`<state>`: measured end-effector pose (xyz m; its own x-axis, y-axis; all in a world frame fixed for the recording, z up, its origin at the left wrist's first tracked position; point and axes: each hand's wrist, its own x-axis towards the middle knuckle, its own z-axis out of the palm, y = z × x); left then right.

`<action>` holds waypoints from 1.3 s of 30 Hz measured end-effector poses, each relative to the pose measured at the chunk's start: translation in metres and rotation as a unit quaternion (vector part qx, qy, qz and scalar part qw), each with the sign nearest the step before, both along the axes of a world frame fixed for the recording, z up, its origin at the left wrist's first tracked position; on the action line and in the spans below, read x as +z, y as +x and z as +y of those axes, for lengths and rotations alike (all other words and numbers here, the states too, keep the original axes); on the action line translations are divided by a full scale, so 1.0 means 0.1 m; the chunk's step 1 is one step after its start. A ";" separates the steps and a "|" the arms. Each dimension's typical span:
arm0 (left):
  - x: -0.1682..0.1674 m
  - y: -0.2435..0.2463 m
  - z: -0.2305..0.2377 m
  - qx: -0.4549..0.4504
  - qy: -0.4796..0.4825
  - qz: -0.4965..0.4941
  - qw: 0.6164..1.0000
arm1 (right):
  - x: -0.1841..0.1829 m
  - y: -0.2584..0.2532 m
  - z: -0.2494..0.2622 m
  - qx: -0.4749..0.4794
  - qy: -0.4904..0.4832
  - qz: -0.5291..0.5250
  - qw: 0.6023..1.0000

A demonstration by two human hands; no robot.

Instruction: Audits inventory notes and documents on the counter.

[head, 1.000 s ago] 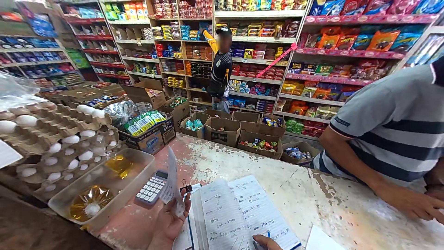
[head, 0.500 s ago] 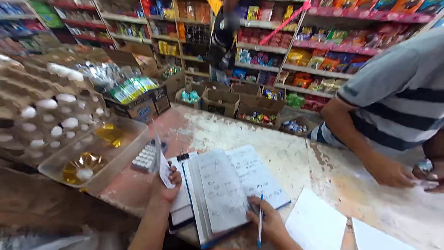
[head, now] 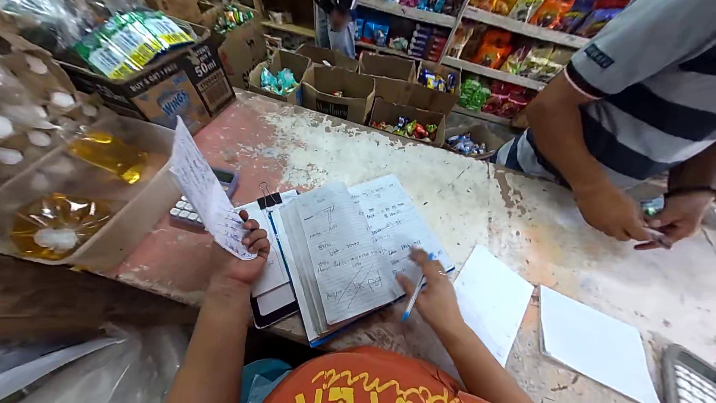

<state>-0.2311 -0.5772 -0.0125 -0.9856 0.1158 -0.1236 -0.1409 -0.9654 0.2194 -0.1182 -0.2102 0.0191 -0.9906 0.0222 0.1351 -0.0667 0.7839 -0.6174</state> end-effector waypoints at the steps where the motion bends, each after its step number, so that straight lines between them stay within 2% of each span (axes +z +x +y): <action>1: -0.01 0.00 -0.02 -0.002 -0.004 0.006 1.000 | 0.04 -0.03 0.12 -0.055 0.022 -0.052 0.997; 4: -0.06 -0.04 -0.07 0.005 0.008 0.025 1.000 | 0.05 -0.06 0.36 -0.127 0.110 -0.176 0.970; 7: -0.06 -0.05 -0.03 0.007 -0.006 0.017 1.000 | -0.06 0.00 0.29 -0.130 0.164 -0.163 0.964; 12: -0.01 -0.06 0.09 -0.018 0.006 0.022 1.000 | -0.09 -0.05 0.12 -0.091 0.177 -0.155 0.968; 14: -0.01 -0.06 0.07 -0.024 -0.001 0.030 0.999 | -0.13 -0.07 0.08 -0.043 0.101 -0.117 0.987; 16: -0.01 -0.07 0.04 -0.024 -0.006 0.037 0.999 | -0.14 -0.04 0.01 0.040 -0.052 -0.062 0.996; 17: -0.01 -0.07 0.03 -0.025 -0.005 0.040 0.999 | -0.11 -0.02 -0.02 0.106 -0.138 -0.052 0.983; 19: 0.00 -0.06 0.02 -0.025 0.005 0.039 0.999 | 0.04 0.01 -0.11 0.271 -0.282 -0.078 0.917; 20: 0.00 -0.05 0.02 -0.028 0.011 0.039 0.999 | 0.11 0.03 -0.15 0.315 -0.321 -0.098 0.888; 21: 0.00 -0.05 0.02 -0.030 0.015 0.042 0.999 | 0.16 0.03 -0.17 0.326 -0.339 -0.106 0.876; 22: -0.01 -0.05 0.02 -0.030 0.015 0.045 0.998 | 0.18 0.04 -0.16 0.297 -0.336 -0.096 0.889; 23: -0.01 -0.05 0.02 -0.030 0.013 0.051 0.998 | 0.17 0.05 -0.11 0.236 -0.301 -0.070 0.921; 25: -0.04 -0.04 0.01 -0.030 0.011 0.058 0.998 | 0.12 0.05 0.01 0.064 -0.136 -0.027 0.988; 27: -0.04 -0.03 0.00 -0.025 0.005 0.057 0.998 | 0.04 0.01 0.15 -0.048 0.040 -0.064 0.996; 29: -0.04 -0.03 -0.02 -0.015 0.001 0.057 0.998 | -0.04 0.01 0.26 -0.094 0.130 -0.114 0.980; 32: -0.04 -0.03 -0.02 -0.009 -0.004 0.060 0.998 | -0.07 0.05 0.24 -0.113 0.168 -0.156 0.967; 39: 0.02 -0.01 0.04 -0.022 -0.014 0.059 0.998 | -0.09 0.06 0.22 -0.110 0.182 -0.148 0.966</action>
